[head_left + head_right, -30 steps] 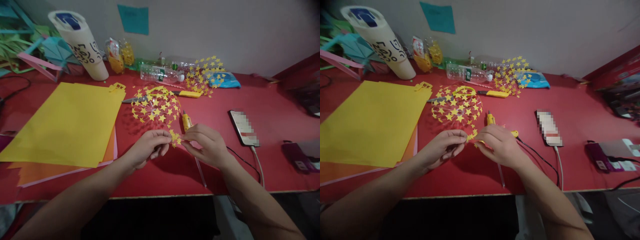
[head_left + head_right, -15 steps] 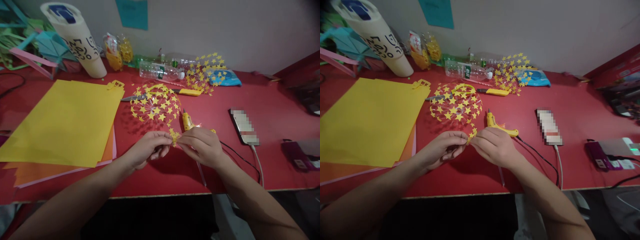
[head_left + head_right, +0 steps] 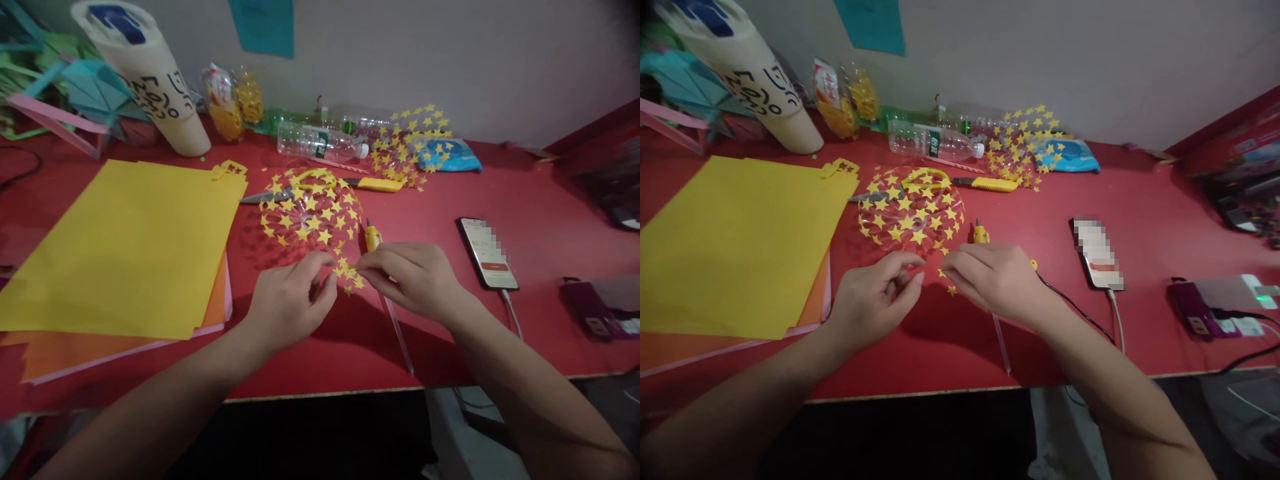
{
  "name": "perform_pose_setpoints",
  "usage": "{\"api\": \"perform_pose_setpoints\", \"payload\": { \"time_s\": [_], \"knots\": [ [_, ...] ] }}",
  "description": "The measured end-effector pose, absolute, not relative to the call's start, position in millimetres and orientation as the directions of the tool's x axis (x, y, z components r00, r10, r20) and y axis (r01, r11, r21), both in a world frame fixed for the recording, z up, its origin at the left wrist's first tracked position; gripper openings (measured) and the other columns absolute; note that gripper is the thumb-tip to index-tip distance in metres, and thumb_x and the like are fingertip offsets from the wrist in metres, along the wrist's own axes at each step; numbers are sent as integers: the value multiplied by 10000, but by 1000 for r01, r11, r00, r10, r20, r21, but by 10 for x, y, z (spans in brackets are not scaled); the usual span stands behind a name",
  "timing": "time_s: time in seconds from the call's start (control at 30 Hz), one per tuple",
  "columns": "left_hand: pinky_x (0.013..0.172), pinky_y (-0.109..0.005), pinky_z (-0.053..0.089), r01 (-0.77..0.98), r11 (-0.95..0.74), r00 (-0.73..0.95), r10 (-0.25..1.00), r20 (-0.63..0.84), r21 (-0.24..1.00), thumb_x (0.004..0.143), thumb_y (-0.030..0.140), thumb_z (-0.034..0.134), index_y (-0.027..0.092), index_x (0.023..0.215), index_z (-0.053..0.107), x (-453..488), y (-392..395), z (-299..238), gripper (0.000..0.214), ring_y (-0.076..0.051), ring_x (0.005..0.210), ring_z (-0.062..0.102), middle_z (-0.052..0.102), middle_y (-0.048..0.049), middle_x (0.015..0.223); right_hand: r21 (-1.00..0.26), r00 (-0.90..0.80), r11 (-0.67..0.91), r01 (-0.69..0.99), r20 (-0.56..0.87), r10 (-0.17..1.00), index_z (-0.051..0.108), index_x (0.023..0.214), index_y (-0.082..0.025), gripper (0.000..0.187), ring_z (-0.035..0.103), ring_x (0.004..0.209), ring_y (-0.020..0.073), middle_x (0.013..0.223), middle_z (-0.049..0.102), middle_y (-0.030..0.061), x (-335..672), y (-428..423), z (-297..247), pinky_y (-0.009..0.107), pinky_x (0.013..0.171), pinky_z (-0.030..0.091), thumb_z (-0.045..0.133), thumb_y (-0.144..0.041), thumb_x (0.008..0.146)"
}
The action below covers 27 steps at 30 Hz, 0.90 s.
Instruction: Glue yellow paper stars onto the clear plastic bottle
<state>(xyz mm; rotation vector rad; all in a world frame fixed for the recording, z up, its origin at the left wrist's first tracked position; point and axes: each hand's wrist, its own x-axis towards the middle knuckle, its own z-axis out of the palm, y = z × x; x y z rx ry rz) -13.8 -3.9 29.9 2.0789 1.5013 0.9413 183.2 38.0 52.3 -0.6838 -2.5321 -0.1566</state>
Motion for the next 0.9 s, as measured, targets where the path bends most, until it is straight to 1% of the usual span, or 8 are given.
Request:
{"api": "perform_pose_setpoints", "payload": {
  "time_s": [0.1, 0.17, 0.23, 0.3, 0.4, 0.6, 0.77, 0.9],
  "knots": [
    [474, -227, 306, 768, -420, 236, 887, 396, 483, 884, 223, 454, 133, 1051, 647, -179, -43, 268, 270, -90, 428, 487, 591, 34, 537, 8, -789, 889, 457, 465, 401, 591, 794, -187, 215, 564, 530, 82, 628, 657, -31, 1778, 480, 502, 223, 495, 354, 452, -165, 956],
    [461, -240, 313, 795, -442, 260, 867, 425, 416, 887, 208, 444, 92, 1100, 640, -188, -27, 235, 312, -111, 439, 531, 622, 12, 547, 26, -810, 898, 439, 445, 383, 590, 792, -187, 223, 573, 541, 82, 639, 663, -34, 1747, 539, 452, 227, 502, 359, 440, -155, 954],
    [450, -245, 319, 810, -441, 273, 867, 417, 387, 890, 214, 436, 80, 1128, 630, -185, -8, 202, 334, -126, 450, 561, 643, -1, 555, 50, -818, 896, 441, 433, 379, 593, 804, -190, 223, 577, 550, 82, 638, 660, -37, 1731, 581, 395, 226, 506, 366, 431, -149, 951],
    [439, -242, 325, 821, -431, 278, 875, 397, 374, 891, 220, 426, 89, 1147, 621, -179, 8, 176, 347, -131, 447, 572, 657, -3, 562, 57, -813, 892, 449, 439, 382, 596, 818, -196, 219, 581, 558, 81, 635, 658, -39, 1727, 605, 347, 219, 513, 380, 428, -154, 952],
    [425, -240, 329, 826, -429, 278, 875, 397, 365, 881, 206, 414, 91, 1155, 614, -170, 16, 155, 358, -131, 436, 574, 666, 1, 562, 31, -793, 897, 441, 481, 373, 599, 834, -195, 191, 582, 557, 83, 630, 653, -37, 1726, 619, 305, 215, 522, 400, 451, -163, 950],
    [427, -231, 357, 799, -437, 273, 876, 397, 414, 873, 176, 416, 107, 1149, 605, -165, 17, 145, 341, -119, 420, 559, 664, 15, 568, -21, -786, 913, 408, 501, 362, 605, 852, -173, 147, 559, 537, 88, 615, 625, -31, 1702, 644, 278, 228, 493, 385, 486, -128, 926],
    [426, -228, 358, 788, -432, 258, 878, 403, 437, 879, 171, 418, 101, 1148, 591, -164, 37, 126, 327, -115, 428, 562, 665, 13, 580, -69, -774, 913, 403, 506, 380, 588, 874, -186, 111, 549, 532, 83, 638, 651, -31, 1700, 663, 250, 232, 486, 380, 507, -124, 918],
    [413, -237, 354, 781, -429, 251, 881, 401, 454, 877, 162, 410, 95, 1113, 586, -164, 44, 126, 302, -121, 417, 556, 649, 21, 558, -75, -772, 911, 406, 505, 385, 569, 873, -183, 88, 531, 514, 86, 635, 658, -22, 1698, 672, 248, 239, 493, 385, 532, -111, 909]
  ]
}}
